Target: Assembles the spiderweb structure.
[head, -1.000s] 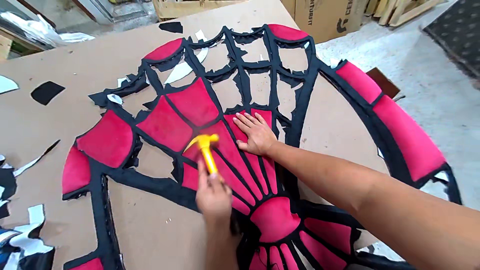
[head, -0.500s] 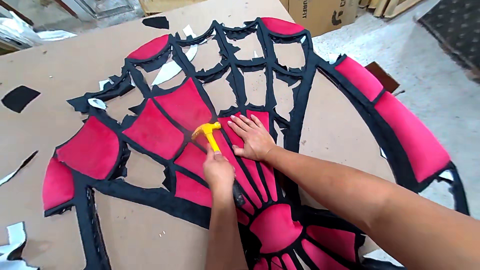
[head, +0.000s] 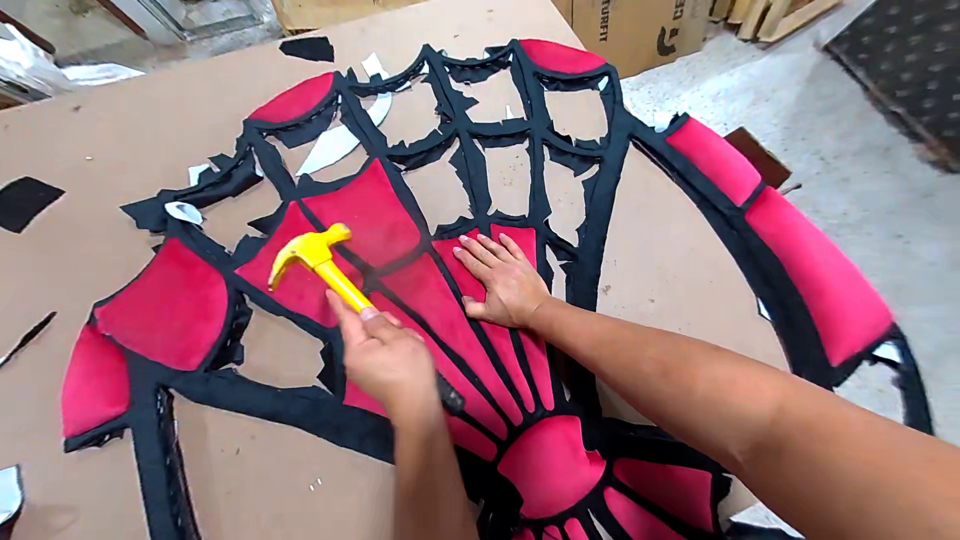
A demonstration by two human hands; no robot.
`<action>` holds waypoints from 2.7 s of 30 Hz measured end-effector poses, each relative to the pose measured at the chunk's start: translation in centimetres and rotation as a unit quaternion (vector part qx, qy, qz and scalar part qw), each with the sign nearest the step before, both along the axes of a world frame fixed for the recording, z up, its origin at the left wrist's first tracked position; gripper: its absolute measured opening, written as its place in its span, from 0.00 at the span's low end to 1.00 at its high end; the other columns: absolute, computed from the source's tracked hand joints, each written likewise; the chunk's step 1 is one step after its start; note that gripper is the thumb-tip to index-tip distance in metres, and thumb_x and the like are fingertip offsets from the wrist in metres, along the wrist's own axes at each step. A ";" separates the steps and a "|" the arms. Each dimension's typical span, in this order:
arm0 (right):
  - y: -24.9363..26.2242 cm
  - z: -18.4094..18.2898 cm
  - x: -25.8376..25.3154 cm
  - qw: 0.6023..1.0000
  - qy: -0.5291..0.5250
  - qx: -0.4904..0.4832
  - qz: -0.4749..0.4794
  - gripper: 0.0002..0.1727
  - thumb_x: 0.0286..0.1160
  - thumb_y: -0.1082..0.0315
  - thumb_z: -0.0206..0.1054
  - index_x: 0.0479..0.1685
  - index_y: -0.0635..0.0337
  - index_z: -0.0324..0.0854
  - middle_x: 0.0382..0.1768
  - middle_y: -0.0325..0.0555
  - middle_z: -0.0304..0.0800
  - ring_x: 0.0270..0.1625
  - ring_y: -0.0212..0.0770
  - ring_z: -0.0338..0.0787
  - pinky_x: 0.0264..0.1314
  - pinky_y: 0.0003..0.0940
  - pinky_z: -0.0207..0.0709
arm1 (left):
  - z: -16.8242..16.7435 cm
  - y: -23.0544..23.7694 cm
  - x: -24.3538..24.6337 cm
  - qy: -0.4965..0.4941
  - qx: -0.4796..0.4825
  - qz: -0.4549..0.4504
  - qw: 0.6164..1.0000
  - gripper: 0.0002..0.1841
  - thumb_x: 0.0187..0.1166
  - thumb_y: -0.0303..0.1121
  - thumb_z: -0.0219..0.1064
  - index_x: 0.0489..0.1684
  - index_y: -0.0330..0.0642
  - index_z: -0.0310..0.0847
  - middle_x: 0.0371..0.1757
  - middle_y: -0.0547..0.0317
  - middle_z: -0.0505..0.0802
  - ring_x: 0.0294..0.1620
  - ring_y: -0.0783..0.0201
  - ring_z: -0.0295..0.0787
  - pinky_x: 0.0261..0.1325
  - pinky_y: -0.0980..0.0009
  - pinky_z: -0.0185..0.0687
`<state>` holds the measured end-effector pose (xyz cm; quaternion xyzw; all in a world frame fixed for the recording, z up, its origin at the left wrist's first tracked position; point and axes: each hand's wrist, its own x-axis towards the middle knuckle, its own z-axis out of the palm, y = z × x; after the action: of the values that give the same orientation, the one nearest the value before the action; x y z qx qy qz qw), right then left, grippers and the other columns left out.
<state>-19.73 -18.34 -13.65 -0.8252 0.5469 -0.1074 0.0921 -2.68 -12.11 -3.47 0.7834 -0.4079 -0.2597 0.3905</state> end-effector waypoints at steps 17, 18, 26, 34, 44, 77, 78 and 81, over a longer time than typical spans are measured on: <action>-0.4 -0.1 -0.3 1.000 0.005 0.008 0.002 0.44 0.80 0.30 0.43 0.95 0.39 0.56 0.94 0.31 0.55 0.95 0.39 0.53 0.97 0.52 0.38 | -1.0 19.7 -0.9 0.175 0.073 -0.130 0.973 0.29 0.90 0.32 0.54 0.91 0.35 0.58 0.31 0.56 0.90 0.13 0.67 0.79 0.12 0.69 0.81; -0.3 -0.2 -0.3 1.000 0.003 0.007 0.002 0.44 0.80 0.30 0.44 0.95 0.38 0.56 0.94 0.31 0.55 0.95 0.39 0.53 0.97 0.53 0.38 | -1.6 20.7 -1.6 0.185 0.081 -0.128 0.971 0.29 0.89 0.32 0.55 0.91 0.35 0.59 0.31 0.57 0.89 0.12 0.67 0.79 0.11 0.69 0.80; -0.3 -0.2 -0.1 1.000 0.008 0.001 -0.003 0.43 0.80 0.30 0.45 0.95 0.37 0.56 0.94 0.31 0.55 0.95 0.41 0.54 0.96 0.54 0.39 | -2.3 18.8 -4.3 0.086 0.053 -0.111 0.989 0.29 0.89 0.34 0.57 0.89 0.38 0.62 0.35 0.54 0.91 0.13 0.68 0.84 0.15 0.68 0.87; -0.4 -0.3 -0.1 1.000 0.011 0.007 -0.001 0.43 0.80 0.31 0.45 0.95 0.37 0.55 0.94 0.31 0.54 0.95 0.41 0.54 0.96 0.55 0.38 | -2.3 17.0 -4.6 0.119 0.096 -0.086 0.984 0.27 0.92 0.36 0.52 0.90 0.39 0.60 0.28 0.53 0.88 0.12 0.63 0.82 0.14 0.62 0.84; -0.5 -0.5 -0.1 1.000 0.014 -0.001 0.009 0.35 0.92 0.41 0.32 0.95 0.38 0.56 0.95 0.31 0.53 0.96 0.39 0.51 0.97 0.53 0.36 | -2.2 13.7 -2.9 0.142 0.116 -0.102 0.978 0.27 0.93 0.36 0.52 0.92 0.46 0.62 0.25 0.56 0.88 0.11 0.64 0.82 0.12 0.64 0.84; -7.8 3.6 4.6 0.994 0.032 0.097 0.032 0.22 0.84 0.57 0.60 0.72 0.52 0.84 0.73 0.47 0.83 0.74 0.52 0.82 0.72 0.55 0.79 | -11.3 15.9 17.7 -0.186 -0.030 0.078 0.979 0.28 0.90 0.43 0.55 0.78 0.28 0.76 0.83 0.33 0.76 0.90 0.41 0.64 0.94 0.55 0.52; -7.4 3.8 5.4 0.995 0.037 0.087 0.016 0.19 0.82 0.62 0.60 0.65 0.55 0.86 0.71 0.47 0.83 0.72 0.52 0.83 0.68 0.54 0.82 | -11.3 16.0 17.8 -0.190 -0.040 0.076 0.978 0.27 0.90 0.43 0.55 0.76 0.28 0.78 0.82 0.33 0.77 0.89 0.41 0.65 0.94 0.54 0.52; -6.6 4.4 7.6 0.995 0.061 0.072 -0.031 0.15 0.78 0.68 0.61 0.57 0.64 0.84 0.64 0.56 0.83 0.69 0.57 0.83 0.59 0.55 0.84 | -11.5 16.1 18.2 -0.201 -0.056 0.067 0.976 0.26 0.90 0.42 0.55 0.73 0.28 0.81 0.79 0.34 0.81 0.87 0.42 0.69 0.94 0.54 0.53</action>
<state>-12.14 -24.95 -9.25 -0.8040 0.5832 -0.0204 0.1142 15.54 3.98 -14.95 0.8222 -0.4383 -0.0467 0.3601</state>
